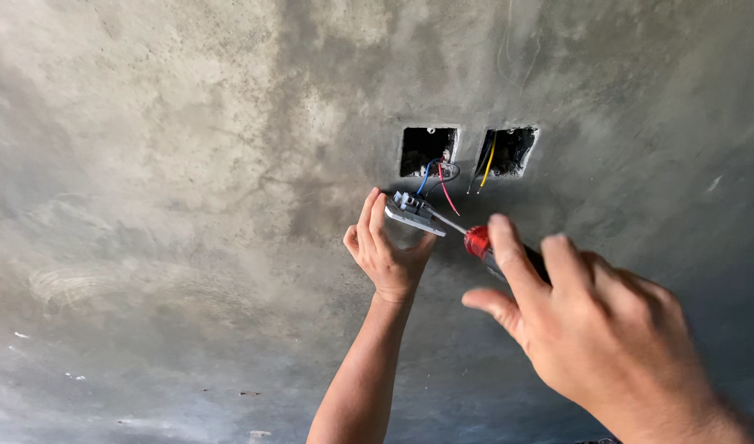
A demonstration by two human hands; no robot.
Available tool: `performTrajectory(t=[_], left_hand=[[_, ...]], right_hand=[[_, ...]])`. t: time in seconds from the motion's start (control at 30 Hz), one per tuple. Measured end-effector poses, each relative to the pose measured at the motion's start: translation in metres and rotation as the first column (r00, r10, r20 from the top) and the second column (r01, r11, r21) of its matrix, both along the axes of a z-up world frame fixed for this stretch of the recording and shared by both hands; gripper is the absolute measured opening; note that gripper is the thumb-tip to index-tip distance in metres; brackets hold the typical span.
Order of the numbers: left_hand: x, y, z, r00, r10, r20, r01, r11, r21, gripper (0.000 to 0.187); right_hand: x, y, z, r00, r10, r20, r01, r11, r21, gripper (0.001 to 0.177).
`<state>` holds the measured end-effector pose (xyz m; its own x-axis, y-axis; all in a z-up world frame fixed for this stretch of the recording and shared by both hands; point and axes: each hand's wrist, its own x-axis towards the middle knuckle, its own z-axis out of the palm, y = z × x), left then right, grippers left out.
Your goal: The person prepares a white electrical outlet by attaching a black wire using a screwdriver. They then move to a wall with two square cutouts containing exposed wires and connect the outlet to the wall wiring, securing the connections with the screwdriver.
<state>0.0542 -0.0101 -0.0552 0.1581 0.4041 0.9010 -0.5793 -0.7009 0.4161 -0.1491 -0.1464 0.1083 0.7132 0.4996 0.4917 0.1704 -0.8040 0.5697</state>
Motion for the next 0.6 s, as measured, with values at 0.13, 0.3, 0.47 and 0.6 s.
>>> performTrajectory(t=[0.13, 0.3, 0.47, 0.6], left_hand=[[-0.001, 0.001, 0.001, 1.0, -0.01, -0.002, 0.01, 1.0, 0.002, 0.098], [-0.001, 0.001, 0.001, 1.0, -0.01, 0.0, 0.01, 1.0, 0.005, 0.099], [-0.001, 0.003, 0.0, 1.0, -0.001, -0.02, 0.001, 1.0, 0.02, 0.099], [-0.003, 0.003, -0.001, 1.0, -0.006, -0.03, 0.006, 1.0, 0.021, 0.101]], right_hand=[[0.005, 0.007, 0.001, 0.988, 0.139, 0.064, -0.132, 0.986, -0.106, 0.033], [0.009, 0.013, 0.009, 0.942, 0.265, 0.205, -0.246, 0.963, -0.114, 0.028], [0.008, 0.006, 0.013, 0.975, 0.097, 0.202, -0.05, 0.973, -0.228, 0.027], [0.02, 0.0, 0.005, 0.976, 0.111, 0.189, -0.05, 0.952, -0.301, 0.04]])
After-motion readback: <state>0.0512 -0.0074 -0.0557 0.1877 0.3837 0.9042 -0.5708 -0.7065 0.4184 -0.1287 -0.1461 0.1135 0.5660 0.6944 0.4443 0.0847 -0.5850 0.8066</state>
